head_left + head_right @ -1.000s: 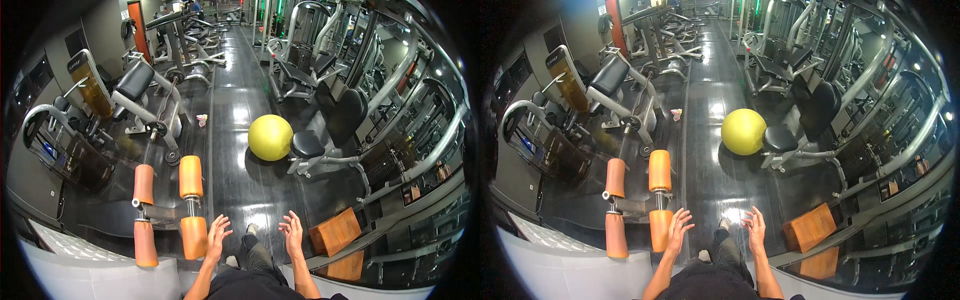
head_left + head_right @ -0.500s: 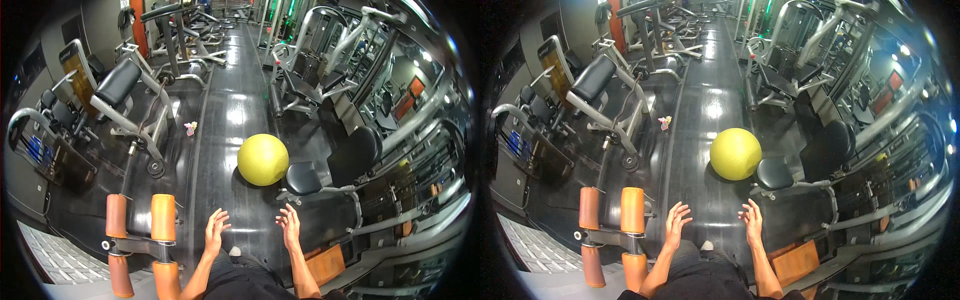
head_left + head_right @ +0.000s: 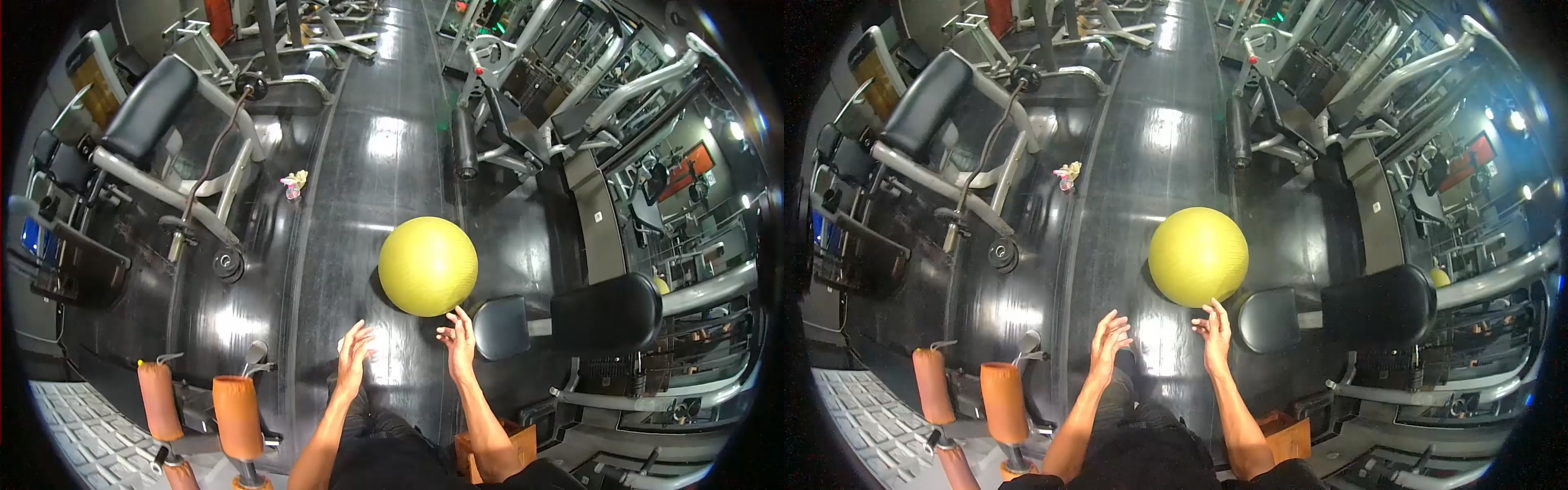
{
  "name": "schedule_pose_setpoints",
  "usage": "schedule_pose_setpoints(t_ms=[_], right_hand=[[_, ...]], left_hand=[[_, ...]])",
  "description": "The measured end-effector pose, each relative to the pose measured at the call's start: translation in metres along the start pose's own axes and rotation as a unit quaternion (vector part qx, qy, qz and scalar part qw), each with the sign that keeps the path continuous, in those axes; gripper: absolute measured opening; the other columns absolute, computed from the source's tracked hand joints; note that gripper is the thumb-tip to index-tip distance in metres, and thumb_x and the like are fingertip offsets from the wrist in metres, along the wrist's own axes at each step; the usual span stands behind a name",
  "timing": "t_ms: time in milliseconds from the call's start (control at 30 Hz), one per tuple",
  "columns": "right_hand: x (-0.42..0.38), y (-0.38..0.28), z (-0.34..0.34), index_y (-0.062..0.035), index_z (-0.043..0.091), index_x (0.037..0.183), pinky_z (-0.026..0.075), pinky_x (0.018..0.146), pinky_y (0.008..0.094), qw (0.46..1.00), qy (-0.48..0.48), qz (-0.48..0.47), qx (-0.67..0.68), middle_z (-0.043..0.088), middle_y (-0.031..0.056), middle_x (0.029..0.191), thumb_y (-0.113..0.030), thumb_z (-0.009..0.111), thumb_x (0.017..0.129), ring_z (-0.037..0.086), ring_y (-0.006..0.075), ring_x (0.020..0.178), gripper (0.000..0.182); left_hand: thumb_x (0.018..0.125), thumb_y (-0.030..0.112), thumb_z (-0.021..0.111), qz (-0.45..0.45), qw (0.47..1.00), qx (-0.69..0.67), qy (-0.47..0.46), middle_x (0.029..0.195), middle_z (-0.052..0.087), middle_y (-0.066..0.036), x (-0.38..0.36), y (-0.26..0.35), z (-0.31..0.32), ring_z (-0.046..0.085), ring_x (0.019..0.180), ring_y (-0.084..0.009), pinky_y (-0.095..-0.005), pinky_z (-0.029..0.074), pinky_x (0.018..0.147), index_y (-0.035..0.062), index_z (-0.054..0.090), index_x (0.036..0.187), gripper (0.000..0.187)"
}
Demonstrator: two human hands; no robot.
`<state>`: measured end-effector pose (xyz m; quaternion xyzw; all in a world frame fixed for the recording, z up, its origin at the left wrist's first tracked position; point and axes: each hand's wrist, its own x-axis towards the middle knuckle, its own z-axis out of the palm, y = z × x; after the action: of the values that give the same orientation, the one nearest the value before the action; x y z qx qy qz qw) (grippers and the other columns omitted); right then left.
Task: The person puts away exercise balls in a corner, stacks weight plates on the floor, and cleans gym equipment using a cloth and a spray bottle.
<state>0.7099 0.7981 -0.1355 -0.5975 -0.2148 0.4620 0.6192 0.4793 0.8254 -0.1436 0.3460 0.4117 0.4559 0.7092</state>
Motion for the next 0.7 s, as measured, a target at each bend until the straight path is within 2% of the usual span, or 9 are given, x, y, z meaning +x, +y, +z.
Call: schedule_pose_setpoints(t_ms=[167, 300, 367, 433, 467, 533, 600, 633, 700], right_hand=[[0.118, 0.049, -0.003, -0.0081, 0.039, 0.134, 0.051, 0.071, 0.0285, 0.996, 0.006, 0.079, -0.043, 0.047, 0.0099, 0.126, -0.029, 0.043, 0.097, 0.06, 0.0137, 0.083, 0.042], [0.217, 0.101, -0.031, -0.0111, 0.041, 0.134, 0.051, 0.073, 0.0314, 0.979, 0.041, 0.161, -0.122, 0.042, 0.0106, 0.135, -0.031, 0.049, 0.095, 0.059, 0.0163, 0.086, 0.045], [0.286, 0.185, -0.094, -0.0115, 0.041, 0.134, 0.047, 0.087, 0.04, 0.915, -0.019, 0.1, -0.391, 0.039, 0.0181, 0.137, -0.032, 0.054, 0.09, 0.056, 0.028, 0.104, 0.05], [0.305, 0.178, -0.089, -0.0085, 0.035, 0.138, 0.034, 0.103, 0.0428, 0.785, -0.015, 0.033, -0.618, 0.032, 0.0278, 0.139, -0.035, 0.057, 0.085, 0.041, 0.0393, 0.123, 0.063], [0.326, 0.184, -0.092, -0.0085, 0.035, 0.138, 0.034, 0.103, 0.0428, 0.784, -0.024, 0.038, -0.619, 0.032, 0.0278, 0.139, -0.035, 0.057, 0.085, 0.041, 0.0393, 0.123, 0.063], [0.346, 0.198, -0.106, -0.0067, 0.025, 0.142, 0.033, 0.105, 0.0376, 0.776, -0.024, 0.071, -0.626, 0.01, 0.0346, 0.143, -0.041, 0.06, 0.081, 0.039, 0.041, 0.124, 0.078], [0.352, 0.221, -0.103, -0.0072, 0.023, 0.143, 0.035, 0.103, 0.0381, 0.765, -0.044, 0.078, -0.638, 0.011, 0.0348, 0.143, -0.044, 0.058, 0.082, 0.041, 0.0413, 0.123, 0.079], [0.35, 0.232, -0.1, -0.0076, 0.02, 0.144, 0.037, 0.101, 0.0387, 0.752, -0.056, 0.084, -0.652, 0.011, 0.0349, 0.143, -0.046, 0.056, 0.082, 0.042, 0.0417, 0.122, 0.081], [0.316, 0.19, -0.056, -0.012, 0.022, 0.144, 0.042, 0.097, 0.0408, 0.729, -0.114, 0.101, -0.668, 0.014, 0.0281, 0.146, -0.048, 0.057, 0.08, 0.046, 0.041, 0.119, 0.081]], left_hand=[[0.092, 0.033, 0.05, -0.047, 0.999, 0.007, -0.003, 0.127, 0.048, -0.015, 0.119, -0.011, -0.011, 0.049, 0.115, -0.0252, -0.0363, 0.045, 0.089, 0.0098, 0.034, 0.138, 0.054], [0.094, 0.035, 0.046, -0.098, 0.992, 0.083, -0.007, 0.125, 0.049, -0.016, 0.203, -0.036, -0.02, 0.05, 0.113, -0.026, -0.0382, 0.046, 0.089, 0.0091, 0.036, 0.136, 0.051], [0.094, 0.035, 0.046, -0.14, 0.985, 0.103, -0.008, 0.125, 0.05, -0.015, 0.234, -0.05, -0.019, 0.051, 0.112, -0.0257, -0.0379, 0.046, 0.088, 0.0098, 0.037, 0.136, 0.05], [0.094, 0.034, 0.047, -0.179, 0.971, 0.157, -0.013, 0.125, 0.05, -0.015, 0.258, -0.068, -0.021, 0.051, 0.112, -0.0255, -0.0381, 0.046, 0.088, 0.0104, 0.038, 0.135, 0.048], [0.094, 0.031, 0.048, -0.201, 0.964, 0.172, 0.005, 0.123, 0.051, -0.012, 0.267, -0.084, -0.025, 0.053, 0.109, -0.0227, -0.036, 0.046, 0.087, 0.0115, 0.04, 0.134, 0.046], [0.093, 0.031, 0.049, -0.233, 0.954, 0.186, 0.025, 0.122, 0.052, -0.011, 0.272, -0.113, -0.03, 0.053, 0.107, -0.0211, -0.0347, 0.047, 0.086, 0.012, 0.041, 0.133, 0.045], [0.093, 0.03, 0.05, -0.257, 0.944, 0.202, 0.042, 0.118, 0.054, -0.007, 0.277, -0.139, -0.032, 0.054, 0.102, -0.0177, -0.0314, 0.047, 0.082, 0.0131, 0.043, 0.132, 0.043], [0.093, 0.029, 0.05, -0.274, 0.938, 0.207, 0.042, 0.119, 0.054, -0.007, 0.276, -0.15, -0.031, 0.054, 0.102, -0.0181, -0.0331, 0.048, 0.082, 0.0126, 0.043, 0.133, 0.044], [0.093, 0.028, 0.05, -0.3, 0.931, 0.205, 0.045, 0.119, 0.054, -0.009, 0.27, -0.167, -0.027, 0.054, 0.103, -0.0193, -0.0355, 0.048, 0.083, 0.0118, 0.042, 0.134, 0.045]])
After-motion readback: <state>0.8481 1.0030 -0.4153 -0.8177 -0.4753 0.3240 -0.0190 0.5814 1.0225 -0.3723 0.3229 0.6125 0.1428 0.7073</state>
